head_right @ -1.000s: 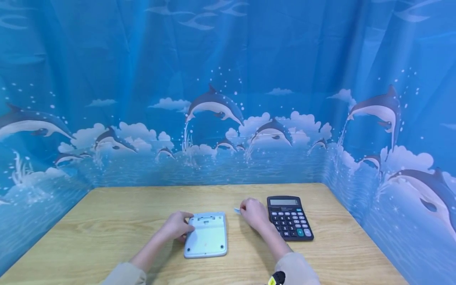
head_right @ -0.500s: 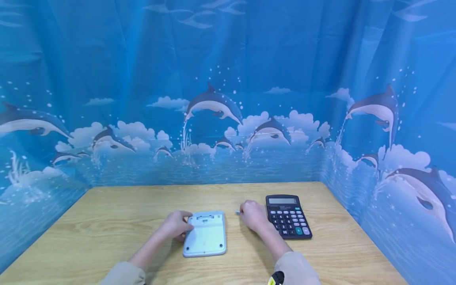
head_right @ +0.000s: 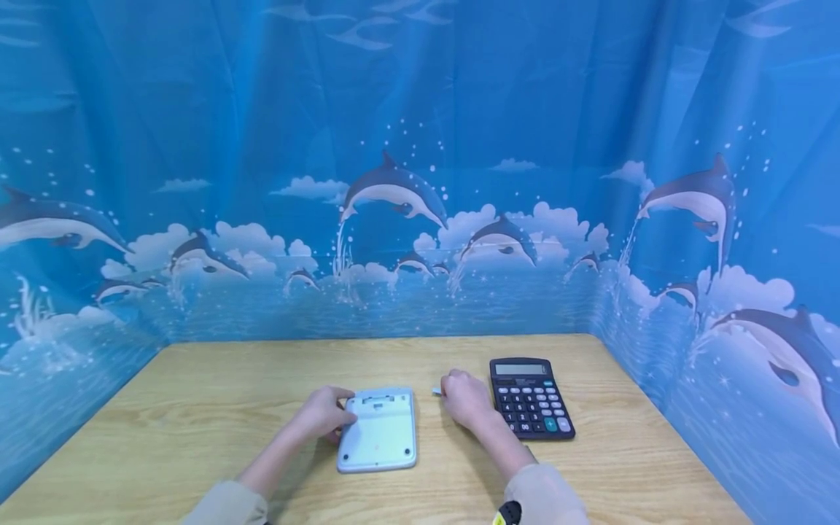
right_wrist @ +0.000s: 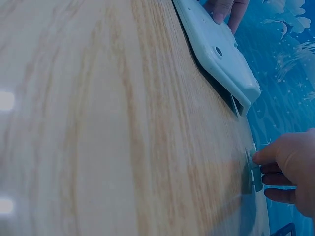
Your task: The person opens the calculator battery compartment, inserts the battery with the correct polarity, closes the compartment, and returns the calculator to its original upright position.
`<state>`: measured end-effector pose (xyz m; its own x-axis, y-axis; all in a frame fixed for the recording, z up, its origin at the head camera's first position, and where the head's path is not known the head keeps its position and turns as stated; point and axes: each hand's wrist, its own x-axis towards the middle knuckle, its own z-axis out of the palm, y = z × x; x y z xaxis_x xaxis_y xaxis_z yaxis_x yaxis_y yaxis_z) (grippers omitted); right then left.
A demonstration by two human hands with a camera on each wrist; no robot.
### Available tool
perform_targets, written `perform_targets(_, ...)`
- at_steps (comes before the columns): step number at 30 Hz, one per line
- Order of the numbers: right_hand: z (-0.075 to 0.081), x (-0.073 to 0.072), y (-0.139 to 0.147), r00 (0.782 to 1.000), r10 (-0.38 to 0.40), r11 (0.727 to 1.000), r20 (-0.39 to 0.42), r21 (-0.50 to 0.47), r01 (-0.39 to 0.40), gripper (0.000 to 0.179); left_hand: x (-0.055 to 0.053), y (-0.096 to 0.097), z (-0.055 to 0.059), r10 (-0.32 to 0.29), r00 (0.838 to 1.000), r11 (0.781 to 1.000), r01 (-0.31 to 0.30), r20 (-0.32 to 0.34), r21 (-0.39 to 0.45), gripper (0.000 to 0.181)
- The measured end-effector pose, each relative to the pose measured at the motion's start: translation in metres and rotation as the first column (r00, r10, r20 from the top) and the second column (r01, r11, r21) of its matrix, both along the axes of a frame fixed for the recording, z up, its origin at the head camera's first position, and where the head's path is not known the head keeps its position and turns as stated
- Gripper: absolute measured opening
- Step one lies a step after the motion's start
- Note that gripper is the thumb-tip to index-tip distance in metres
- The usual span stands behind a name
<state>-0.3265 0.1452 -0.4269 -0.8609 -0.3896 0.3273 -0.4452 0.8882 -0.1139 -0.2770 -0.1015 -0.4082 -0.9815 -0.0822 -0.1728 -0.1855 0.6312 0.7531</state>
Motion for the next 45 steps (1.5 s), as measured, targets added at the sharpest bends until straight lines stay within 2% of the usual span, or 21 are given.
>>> perform_targets(10,0.0,0.005,0.002,1.0,-0.002,1.0,0.021,-0.011,0.002,0.011,0.004,0.001,-0.001,0.003,1.0,1.0,-0.003,-0.006,0.001,0.048)
perform_targets(20,0.009,0.003,0.006,0.995,-0.062,0.997,0.079,-0.036,0.065,0.008,0.0,-0.001,-0.001,-0.002,1.0,1.0,0.002,-0.014,0.001,0.049)
perform_targets(27,0.012,0.005,0.01,0.995,-0.05,0.997,0.083,-0.054,0.055,0.01,0.001,-0.002,0.0,-0.004,1.0,1.0,0.004,-0.014,-0.002,0.048)
perform_targets(34,0.021,0.011,0.015,0.988,-0.056,0.993,0.147,-0.09,0.069,0.013,0.0,-0.002,0.0,-0.011,1.0,1.0,0.011,-0.024,-0.022,0.051)
perform_targets(45,0.024,0.015,0.023,0.985,-0.059,0.992,0.163,-0.1,0.076,0.013,0.0,0.001,-0.003,0.004,0.999,1.0,-0.005,-0.032,-0.025,0.053)
